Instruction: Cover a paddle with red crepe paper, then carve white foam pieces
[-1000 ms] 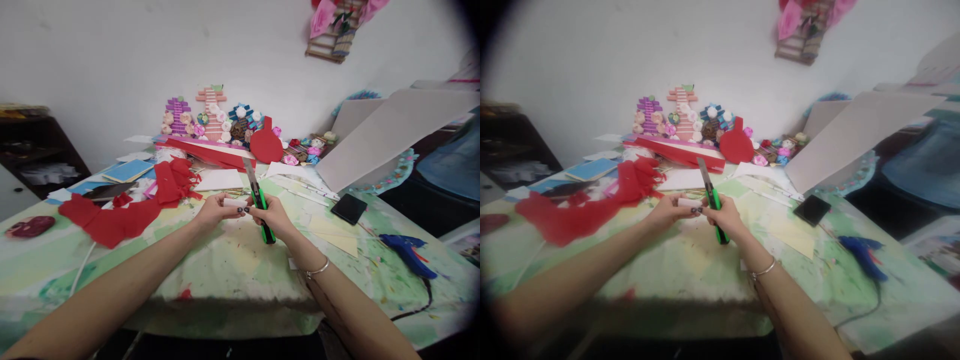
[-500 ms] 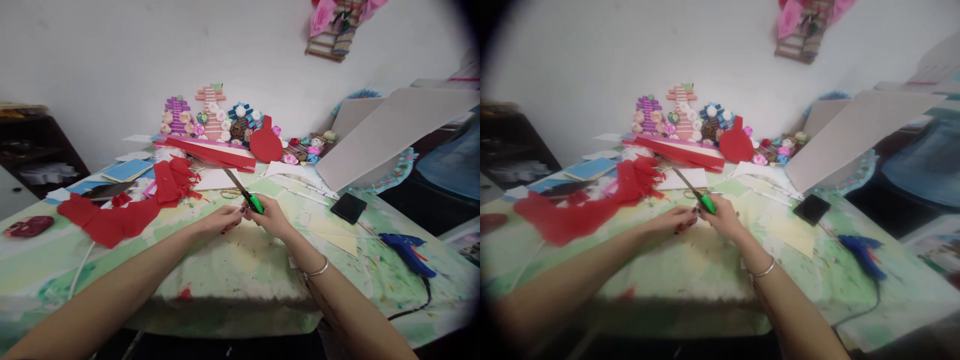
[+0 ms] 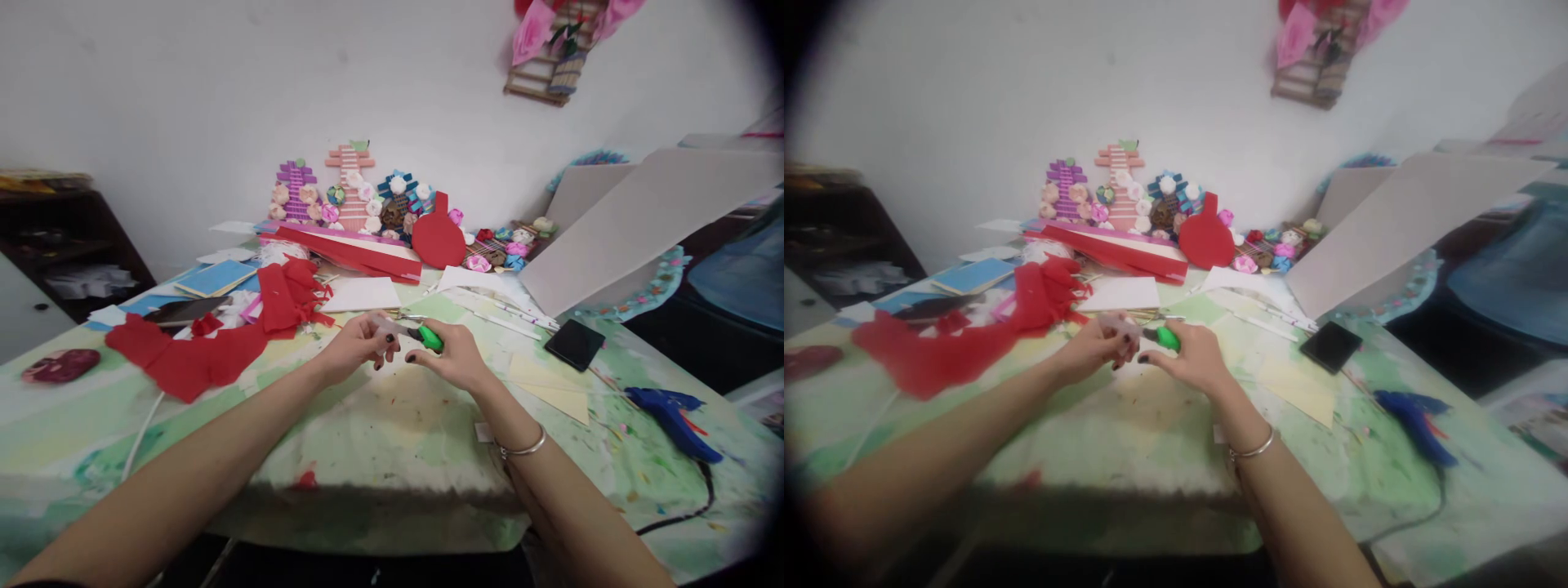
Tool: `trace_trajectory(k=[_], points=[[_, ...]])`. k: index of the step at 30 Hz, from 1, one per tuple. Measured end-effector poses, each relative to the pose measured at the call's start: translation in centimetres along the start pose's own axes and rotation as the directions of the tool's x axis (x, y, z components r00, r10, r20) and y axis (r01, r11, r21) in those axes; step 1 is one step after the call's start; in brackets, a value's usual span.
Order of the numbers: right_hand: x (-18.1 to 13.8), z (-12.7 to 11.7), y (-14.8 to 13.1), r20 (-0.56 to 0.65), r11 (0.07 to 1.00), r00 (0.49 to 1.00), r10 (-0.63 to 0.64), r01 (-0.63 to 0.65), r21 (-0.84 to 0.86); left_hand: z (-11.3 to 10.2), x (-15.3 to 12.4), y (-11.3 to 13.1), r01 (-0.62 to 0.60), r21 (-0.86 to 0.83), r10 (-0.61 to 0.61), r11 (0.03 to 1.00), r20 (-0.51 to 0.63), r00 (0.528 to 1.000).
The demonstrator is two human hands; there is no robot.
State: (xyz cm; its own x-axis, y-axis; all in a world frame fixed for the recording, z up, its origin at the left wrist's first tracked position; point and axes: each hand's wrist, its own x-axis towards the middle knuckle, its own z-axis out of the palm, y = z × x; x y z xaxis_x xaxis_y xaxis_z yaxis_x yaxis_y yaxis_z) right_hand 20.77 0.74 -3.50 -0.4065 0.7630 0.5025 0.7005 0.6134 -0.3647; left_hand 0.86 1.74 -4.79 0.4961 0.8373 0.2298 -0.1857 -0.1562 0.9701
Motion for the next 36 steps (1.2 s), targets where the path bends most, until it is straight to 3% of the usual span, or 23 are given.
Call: trace_trajectory(k=[13,36], points=[[-0.27,-0.29,-0.51,-0.021,0.987,1.0,0.003,-0.007,-0.162,0.8,-0.41,0.63,0.062,-0.114,-0.06,0.991,0.023,0.998],[-0.31,-0.19,-0.67,-0.044,0.984,0.999,-0.006,-0.002,-0.18,0.9,-0.62,0.71,0.111,-0.112,-0.106,0.988,0.043,0.993]])
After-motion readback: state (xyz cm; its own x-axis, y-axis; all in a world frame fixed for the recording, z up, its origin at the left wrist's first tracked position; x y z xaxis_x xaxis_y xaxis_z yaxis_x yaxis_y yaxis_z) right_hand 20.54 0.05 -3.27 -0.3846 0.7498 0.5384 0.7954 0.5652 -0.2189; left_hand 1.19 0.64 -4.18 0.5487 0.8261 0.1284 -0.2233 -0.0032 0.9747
